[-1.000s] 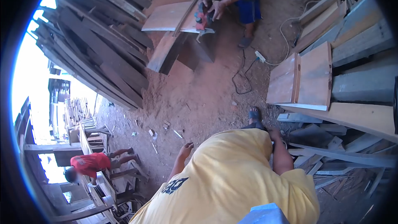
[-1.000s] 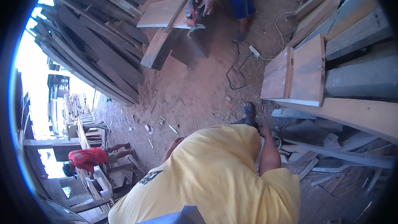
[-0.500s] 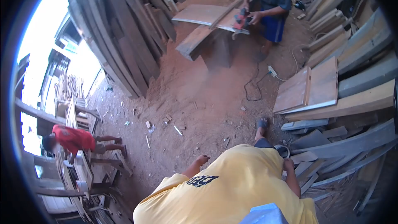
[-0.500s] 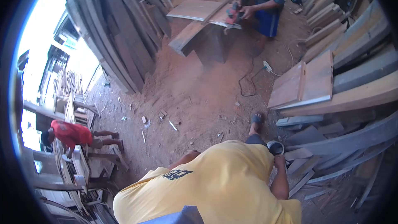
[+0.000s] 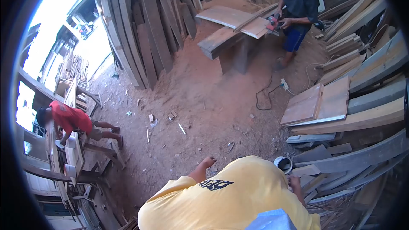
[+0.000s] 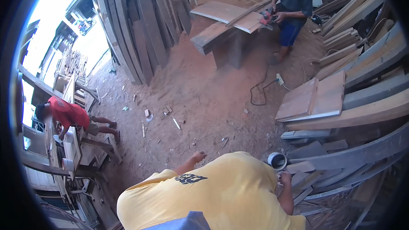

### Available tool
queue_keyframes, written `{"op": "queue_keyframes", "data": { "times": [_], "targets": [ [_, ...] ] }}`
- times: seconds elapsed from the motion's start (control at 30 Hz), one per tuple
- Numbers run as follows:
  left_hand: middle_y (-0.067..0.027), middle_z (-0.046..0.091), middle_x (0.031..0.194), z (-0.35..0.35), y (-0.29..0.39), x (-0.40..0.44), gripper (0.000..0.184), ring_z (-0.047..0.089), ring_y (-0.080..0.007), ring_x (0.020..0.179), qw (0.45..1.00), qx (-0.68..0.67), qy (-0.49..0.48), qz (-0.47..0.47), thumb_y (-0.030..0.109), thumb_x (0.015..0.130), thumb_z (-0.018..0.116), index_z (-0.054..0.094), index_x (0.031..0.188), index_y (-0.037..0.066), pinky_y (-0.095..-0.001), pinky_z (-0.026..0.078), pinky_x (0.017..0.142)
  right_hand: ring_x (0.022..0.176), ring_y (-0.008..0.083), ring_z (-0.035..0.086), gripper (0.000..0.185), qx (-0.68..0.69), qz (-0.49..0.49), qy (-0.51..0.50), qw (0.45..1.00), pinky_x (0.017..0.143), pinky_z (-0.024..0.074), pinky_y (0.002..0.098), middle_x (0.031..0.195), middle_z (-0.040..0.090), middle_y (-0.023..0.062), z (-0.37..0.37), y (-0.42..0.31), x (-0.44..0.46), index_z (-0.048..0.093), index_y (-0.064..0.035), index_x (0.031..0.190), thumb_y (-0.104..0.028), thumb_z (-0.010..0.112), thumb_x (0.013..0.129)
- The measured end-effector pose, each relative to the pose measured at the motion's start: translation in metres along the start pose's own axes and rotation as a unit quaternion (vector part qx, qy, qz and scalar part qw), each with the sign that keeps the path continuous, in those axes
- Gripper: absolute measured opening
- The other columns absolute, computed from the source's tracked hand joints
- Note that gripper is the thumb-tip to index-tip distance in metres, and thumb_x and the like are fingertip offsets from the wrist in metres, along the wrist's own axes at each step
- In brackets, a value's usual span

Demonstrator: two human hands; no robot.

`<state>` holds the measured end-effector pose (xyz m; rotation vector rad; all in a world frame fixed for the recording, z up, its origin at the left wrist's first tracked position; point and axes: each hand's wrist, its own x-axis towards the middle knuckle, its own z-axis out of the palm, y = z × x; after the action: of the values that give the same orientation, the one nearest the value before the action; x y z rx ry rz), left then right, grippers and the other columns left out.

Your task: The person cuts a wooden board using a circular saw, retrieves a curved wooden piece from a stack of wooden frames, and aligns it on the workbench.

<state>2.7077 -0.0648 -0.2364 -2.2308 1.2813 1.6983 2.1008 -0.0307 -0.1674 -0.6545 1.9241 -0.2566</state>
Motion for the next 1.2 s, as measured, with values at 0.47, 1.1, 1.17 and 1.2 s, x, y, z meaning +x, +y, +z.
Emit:
{"op": "queue_keyframes", "data": {
  "times": [0.47,1.1,1.17,1.2],
  "targets": [
    [-0.0149,0.072,0.123,0.010,0.032,0.043,0.052,0.065,-0.0336,0.118,0.986,0.139,-0.031,0.083,0.051,0.094,0.058,0.071,0.128,0.013,-0.0437,0.050,0.102,0.060,0.0265,0.067,0.028,0.053,-0.083,0.068,0.993,0.054,0.0534,0.0407,0.081,0.070,0.0149,-0.004,0.158,-0.015,0.070,-0.0035,0.114,-0.020,0.061,0.093],
    [-0.0193,0.070,0.123,0.097,0.113,-0.017,0.055,0.064,-0.0379,0.117,0.969,0.192,-0.022,0.151,0.053,0.095,0.055,0.071,0.124,0.008,-0.0454,0.049,0.101,0.063,0.0234,0.066,0.024,-0.021,-0.103,0.136,0.985,0.056,0.0531,0.0415,0.072,0.067,0.0125,-0.028,0.215,-0.098,0.069,-0.0014,0.084,-0.020,0.055,0.089],
    [-0.0197,0.070,0.123,0.122,0.098,-0.026,0.055,0.064,-0.0379,0.117,0.971,0.188,-0.006,0.150,0.052,0.095,0.055,0.071,0.123,0.008,-0.0459,0.049,0.101,0.063,0.0228,0.066,0.023,0.021,-0.073,0.100,0.992,0.055,0.0531,0.0409,0.072,0.066,0.0121,-0.042,0.216,-0.096,0.069,-0.0011,0.083,-0.019,0.055,0.089],
    [-0.0200,0.070,0.122,0.132,0.090,-0.032,0.055,0.065,-0.0379,0.117,0.972,0.184,0.008,0.149,0.052,0.095,0.055,0.072,0.122,0.007,-0.0464,0.049,0.101,0.063,0.0229,0.067,0.022,0.045,-0.052,0.080,0.994,0.054,0.0532,0.0406,0.072,0.067,0.0122,-0.050,0.219,-0.094,0.069,-0.0010,0.084,-0.018,0.056,0.089]
  ]
}}
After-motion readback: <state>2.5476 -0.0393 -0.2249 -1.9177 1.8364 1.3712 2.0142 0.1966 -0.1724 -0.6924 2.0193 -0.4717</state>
